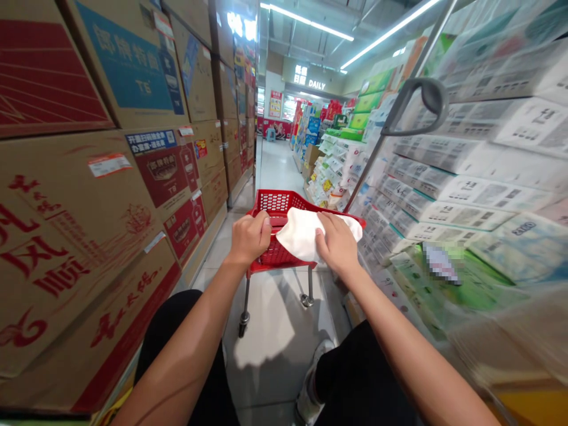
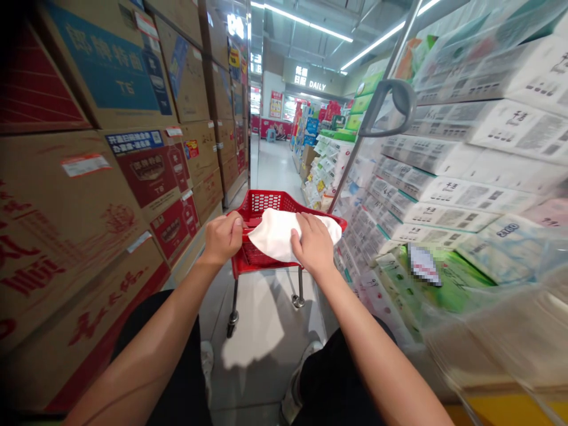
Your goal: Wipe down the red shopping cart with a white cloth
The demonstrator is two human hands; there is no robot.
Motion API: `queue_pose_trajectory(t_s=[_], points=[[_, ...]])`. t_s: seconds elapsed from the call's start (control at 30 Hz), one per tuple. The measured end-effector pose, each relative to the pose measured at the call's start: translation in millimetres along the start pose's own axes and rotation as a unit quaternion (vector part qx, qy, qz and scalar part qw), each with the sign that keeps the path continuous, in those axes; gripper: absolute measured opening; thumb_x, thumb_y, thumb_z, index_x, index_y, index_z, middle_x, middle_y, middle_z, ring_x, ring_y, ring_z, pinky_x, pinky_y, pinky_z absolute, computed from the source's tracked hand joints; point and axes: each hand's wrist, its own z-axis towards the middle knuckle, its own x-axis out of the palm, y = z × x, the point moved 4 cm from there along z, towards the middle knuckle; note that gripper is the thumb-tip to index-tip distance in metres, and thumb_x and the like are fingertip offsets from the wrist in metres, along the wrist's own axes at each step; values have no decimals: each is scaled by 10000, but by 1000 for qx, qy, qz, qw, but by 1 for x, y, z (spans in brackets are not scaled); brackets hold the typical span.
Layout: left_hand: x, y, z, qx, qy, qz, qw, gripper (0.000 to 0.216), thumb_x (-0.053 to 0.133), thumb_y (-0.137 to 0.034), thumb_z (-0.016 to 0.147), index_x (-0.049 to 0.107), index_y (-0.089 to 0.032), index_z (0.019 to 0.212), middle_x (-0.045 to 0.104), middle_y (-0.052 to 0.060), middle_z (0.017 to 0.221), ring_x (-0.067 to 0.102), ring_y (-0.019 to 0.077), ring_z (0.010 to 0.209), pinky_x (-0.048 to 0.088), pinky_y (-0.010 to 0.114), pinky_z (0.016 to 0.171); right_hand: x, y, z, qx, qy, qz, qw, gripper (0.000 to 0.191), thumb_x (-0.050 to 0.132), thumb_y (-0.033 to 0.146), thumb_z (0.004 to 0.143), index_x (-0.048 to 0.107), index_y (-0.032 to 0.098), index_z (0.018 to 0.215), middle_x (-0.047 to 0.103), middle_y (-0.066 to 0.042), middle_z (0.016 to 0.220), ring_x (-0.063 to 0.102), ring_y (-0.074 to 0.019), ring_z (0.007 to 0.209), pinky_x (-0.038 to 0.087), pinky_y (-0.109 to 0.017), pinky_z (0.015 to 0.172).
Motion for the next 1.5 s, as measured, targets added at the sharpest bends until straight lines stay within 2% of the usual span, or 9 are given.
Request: queue_pose_trajectory(t_s=[0.1,0.23,0.33,0.47,0.67,0.83,1.07,1.27,1.5], points=[[1,3,2,-13,2,-31,999,321,343,-297,965,563,-210,749,629,52,648,582,189,633,355,325,642,-3,-23,7,53,43,-32,997,547,231,396,1016,527,122,1386,617,-149,1332,550,-280,1225,365,-408,1064],[3,3,2,-15,-6,-28,999,334,340,-315,963,566,-210,741,630,54,637,581,195,627,355,328,643,3,-50,34,145,206,-78,965,671,150,503,1010,697,135,1134,711,-181,1118,645,-315,1080,437,-398,928],[5,1,3,-19,-13,-18,1000,345,336,-322,962,569,-209,734,622,51,619,565,193,602,340,330,633,12,-60,57,189,295,-66,934,730,150,581,989,707,141,1161,682,-188,1222,630,-350,1147,455,-404,908],[7,2,5,-44,-7,-3,999,350,338,-331,963,579,-211,738,610,46,609,548,191,590,317,332,626,26,-52,80,153,314,-22,937,682,194,583,988,658,174,1276,627,-147,1344,596,-315,1221,444,-368,951],[8,2,6,-47,-4,7,999,359,324,-338,968,580,-215,747,589,46,602,538,197,593,299,335,624,38,-15,96,86,323,-37,942,671,221,566,984,715,140,1142,695,-172,1209,643,-323,1121,464,-355,887],[7,-2,4,-72,-28,48,996,349,314,-330,973,577,-210,778,547,47,578,525,212,586,263,347,611,36,32,96,-12,294,-10,956,555,289,528,980,734,200,1032,730,-112,1104,663,-299,1028,463,-351,843],[9,1,4,-54,-27,45,997,353,308,-326,971,570,-203,769,554,54,587,534,207,583,273,340,608,18,71,48,-103,114,13,988,491,235,373,1031,667,189,1177,672,-105,1242,563,-262,1195,369,-403,1062],[9,-1,5,-27,-33,53,998,345,322,-321,956,568,-199,747,543,50,564,539,196,574,290,331,598,19,48,14,-17,0,27,999,582,310,436,1009,437,112,1476,432,-144,1532,364,-289,1425,279,-466,1167],[10,0,3,-12,-14,29,999,335,334,-308,948,559,-212,719,583,51,589,540,193,582,322,337,611,11,-14,23,88,33,-1,996,584,229,460,1019,535,130,1392,592,-155,1380,531,-291,1284,355,-429,1094]])
